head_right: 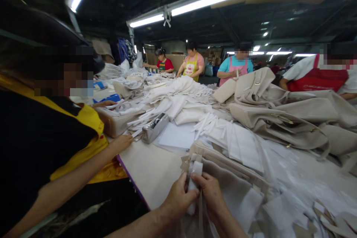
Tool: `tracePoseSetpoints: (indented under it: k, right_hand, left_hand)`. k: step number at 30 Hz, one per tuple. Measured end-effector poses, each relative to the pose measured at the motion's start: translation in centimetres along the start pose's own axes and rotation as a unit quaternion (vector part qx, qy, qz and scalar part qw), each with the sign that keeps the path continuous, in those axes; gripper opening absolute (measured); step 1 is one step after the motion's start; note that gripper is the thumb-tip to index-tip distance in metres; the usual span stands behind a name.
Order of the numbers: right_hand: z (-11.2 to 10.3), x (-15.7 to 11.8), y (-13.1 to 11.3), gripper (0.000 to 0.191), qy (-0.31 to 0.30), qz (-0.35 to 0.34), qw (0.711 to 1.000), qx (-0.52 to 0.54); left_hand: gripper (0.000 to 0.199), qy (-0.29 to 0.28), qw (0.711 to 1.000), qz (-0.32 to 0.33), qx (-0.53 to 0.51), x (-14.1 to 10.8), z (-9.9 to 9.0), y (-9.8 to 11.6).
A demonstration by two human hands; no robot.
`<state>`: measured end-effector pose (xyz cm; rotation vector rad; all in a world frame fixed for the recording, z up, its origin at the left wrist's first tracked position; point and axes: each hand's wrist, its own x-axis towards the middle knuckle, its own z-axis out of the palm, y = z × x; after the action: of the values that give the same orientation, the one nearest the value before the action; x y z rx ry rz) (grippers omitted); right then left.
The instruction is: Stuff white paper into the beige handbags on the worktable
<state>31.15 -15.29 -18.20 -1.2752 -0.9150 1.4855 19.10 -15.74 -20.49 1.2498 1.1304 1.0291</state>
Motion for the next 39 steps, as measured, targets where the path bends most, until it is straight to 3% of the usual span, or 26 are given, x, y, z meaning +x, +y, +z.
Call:
tracePoseSetpoints:
  k: [7, 14, 20, 23, 25, 26, 27, 30, 33, 36, 38, 39]
  right_hand:
    - [-0.8, 0.3, -0.5, 0.026, -0.041, 0.018, 0.999, 0.015]
    - [-0.7, 0.4, -0.6, 0.027, -0.032, -0.002, 0.999, -0.013]
    - [-2.9, 0.4, -2.4, 0.027, -0.100, 0.004, 0.990, -0.099]
    - [-5.1, 0.3, -3.0, 0.035, -0.045, -0.020, 0.978, -0.204]
    - [-6.4, -0.1, -3.0, 0.039, 0.014, -0.085, 0.950, -0.300]
    - [-6.8, -0.3, -2.9, 0.040, 0.018, -0.137, 0.922, -0.362]
    - [-7.2, -0.6, -2.8, 0.043, 0.000, -0.196, 0.881, -0.430]
    - [-7.8, -1.1, -2.5, 0.055, -0.064, -0.330, 0.725, -0.602]
    - [-8.3, -0.7, -2.5, 0.056, -0.087, -0.361, 0.623, -0.689]
    - [-8.8, -0.1, -2.9, 0.057, -0.125, -0.358, 0.590, -0.713]
    - [-8.9, 0.1, -3.3, 0.052, -0.147, -0.347, 0.615, -0.692]
    - [-8.9, 0.1, -3.5, 0.047, -0.150, -0.329, 0.651, -0.668]
  left_hand:
    - [0.004, 0.006, 0.992, 0.061, 0.107, -0.2, 0.2, 0.9]
    - [0.015, -0.024, 0.991, 0.103, 0.079, 0.0, 0.3, 1.0]
    - [0.018, -0.070, 0.996, 0.050, 0.001, 1.0, -0.1, -0.2]
    - [0.021, -0.110, 0.993, 0.010, -0.041, 1.5, -0.6, -0.3]
    - [0.020, -0.122, 0.990, -0.002, -0.064, 1.7, -0.9, -0.2]
    - [0.020, -0.125, 0.989, -0.005, -0.073, 1.8, -0.9, -0.2]
    - [0.020, -0.127, 0.988, -0.006, -0.082, 1.8, -1.0, -0.1]
    - [0.020, -0.132, 0.986, -0.010, -0.103, 1.8, -1.0, -0.1]
    - [0.021, -0.135, 0.984, -0.015, -0.118, 1.8, -1.0, -0.3]
    - [0.022, -0.133, 0.982, -0.014, -0.131, 1.9, -1.0, -0.5]
    - [0.024, -0.131, 0.982, -0.010, -0.138, 2.0, -1.0, -0.7]
    - [0.024, -0.131, 0.981, -0.009, -0.141, 2.0, -1.0, -0.8]
